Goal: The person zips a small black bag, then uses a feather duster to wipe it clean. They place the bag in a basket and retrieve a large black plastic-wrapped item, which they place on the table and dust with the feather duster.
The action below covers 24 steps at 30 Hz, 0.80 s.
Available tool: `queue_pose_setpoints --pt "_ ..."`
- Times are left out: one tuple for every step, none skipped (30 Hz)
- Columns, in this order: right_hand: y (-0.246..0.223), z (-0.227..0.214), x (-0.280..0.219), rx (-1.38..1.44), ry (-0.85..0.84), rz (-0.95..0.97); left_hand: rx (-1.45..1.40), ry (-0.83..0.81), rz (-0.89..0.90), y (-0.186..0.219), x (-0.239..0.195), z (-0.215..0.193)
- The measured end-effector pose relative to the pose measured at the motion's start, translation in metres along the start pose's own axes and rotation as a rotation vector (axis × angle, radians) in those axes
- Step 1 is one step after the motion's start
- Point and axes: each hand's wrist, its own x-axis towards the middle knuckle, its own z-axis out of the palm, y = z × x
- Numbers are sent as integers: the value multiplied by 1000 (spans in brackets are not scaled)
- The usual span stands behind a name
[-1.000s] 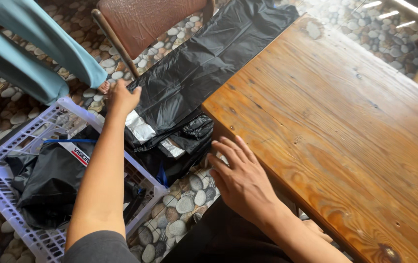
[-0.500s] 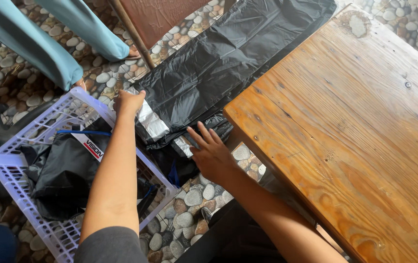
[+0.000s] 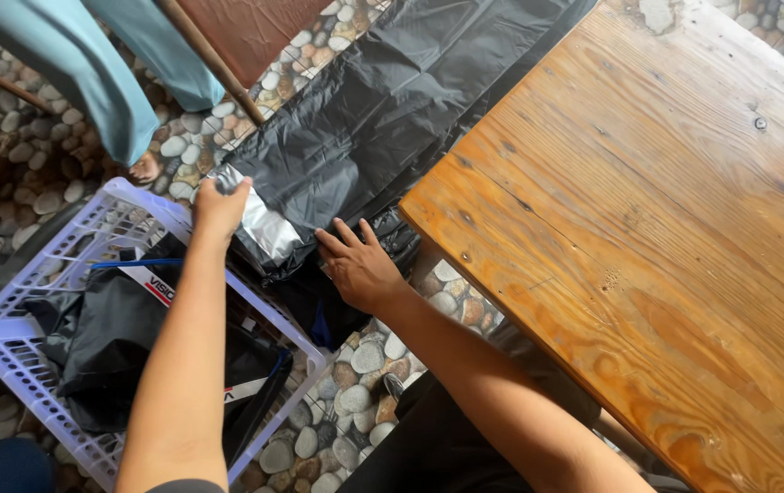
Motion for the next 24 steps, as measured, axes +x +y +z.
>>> queue_pose_setpoints --pt "1 1 1 -10 19 -13 -3 26 -4 -5 -2 -4" --pt "2 1 1 -20 37 -25 -7 52 -8 -10 -4 -8" --pt "3 0 0 -19 32 -25 -7 49 -12 -13 -6 -10" --pt "4 -1 -2 9 78 -13 -43 62 2 -16 -9 -11" --pt "4 -1 -3 38 122 -4 -79 78 12 -21 -13 -14" --pt "2 -4 -4 41 116 -8 -80 78 5 -29 -15 -16" --pt "0 -8 -6 99 148 39 -148 99 21 -35 -16 -17" --pt "-1 -11 -7 157 180 85 -217 120 38 -42 -17 -18" --pt "-3 -14 -8 157 179 86 -217 120 37 -40 -25 -20" --pt "-5 -18 -8 190 206 108 -373 63 3 -38 -33 -23" --pt "-7 -22 -11 221 231 131 -531 5 -33 -36 -42 -25" --pt "-9 -28 -11 221 228 130 -532 4 -36 -15 -69 -37" --pt "-11 -35 -10 279 258 149 -578 -39 -69 7 -94 -50" --pt "-13 -42 -9 336 288 167 -623 -81 -101 30 -120 -63" --pt "-15 -47 -9 337 292 165 -622 -78 -97 44 -127 -68" --pt "-18 -53 -9 350 296 160 -807 -232 -202 58 -134 -74" --pt "-19 -59 -11 361 297 154 -993 -390 -311 73 -142 -77" --pt "-18 -61 -13 359 297 151 -996 -389 -308 84 -145 -76" --pt "-20 -62 -15 326 264 115 -1084 -378 -304 94 -150 -76" --pt "-21 -64 -17 294 231 78 -1172 -366 -299 105 -154 -76" --pt "-21 -62 -21 292 232 74 -1176 -364 -297 95 -149 -74" --pt "-21 -60 -24 278 216 63 -938 -357 -325 85 -144 -72" --pt "-21 -58 -28 266 199 54 -699 -348 -353 75 -139 -70" --pt "-19 -57 -28 266 198 51 -701 -346 -353 75 -135 -64"
